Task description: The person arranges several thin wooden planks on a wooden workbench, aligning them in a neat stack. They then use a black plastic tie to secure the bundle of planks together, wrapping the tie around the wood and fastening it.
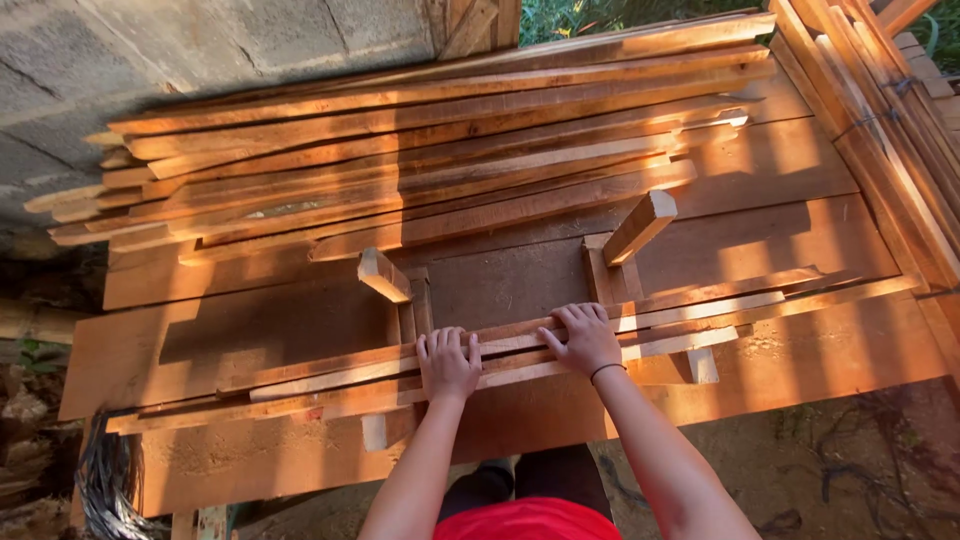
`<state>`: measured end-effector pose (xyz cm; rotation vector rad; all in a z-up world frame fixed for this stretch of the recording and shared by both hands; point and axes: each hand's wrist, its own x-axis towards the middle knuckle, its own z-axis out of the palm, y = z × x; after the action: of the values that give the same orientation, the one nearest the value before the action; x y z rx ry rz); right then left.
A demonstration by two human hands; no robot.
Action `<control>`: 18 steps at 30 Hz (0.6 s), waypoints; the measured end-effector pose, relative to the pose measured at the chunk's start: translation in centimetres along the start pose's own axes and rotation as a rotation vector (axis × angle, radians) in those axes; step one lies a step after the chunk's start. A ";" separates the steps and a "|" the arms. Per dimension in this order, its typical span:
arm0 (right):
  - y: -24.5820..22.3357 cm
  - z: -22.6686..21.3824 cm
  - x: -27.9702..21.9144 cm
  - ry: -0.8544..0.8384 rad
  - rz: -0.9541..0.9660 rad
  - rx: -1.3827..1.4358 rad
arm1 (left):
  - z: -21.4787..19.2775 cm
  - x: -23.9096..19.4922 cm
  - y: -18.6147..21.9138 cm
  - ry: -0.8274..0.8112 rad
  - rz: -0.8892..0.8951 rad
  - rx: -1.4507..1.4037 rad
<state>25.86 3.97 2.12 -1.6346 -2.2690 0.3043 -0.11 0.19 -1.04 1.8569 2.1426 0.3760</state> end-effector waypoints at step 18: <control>-0.6 -1.0 0.5 -0.066 0.041 0.047 | -1.0 0.0 0.6 0.005 -0.030 -0.039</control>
<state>25.60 4.20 3.36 -1.6721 -2.2601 0.4248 0.09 0.24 0.07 1.8018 2.1482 0.4134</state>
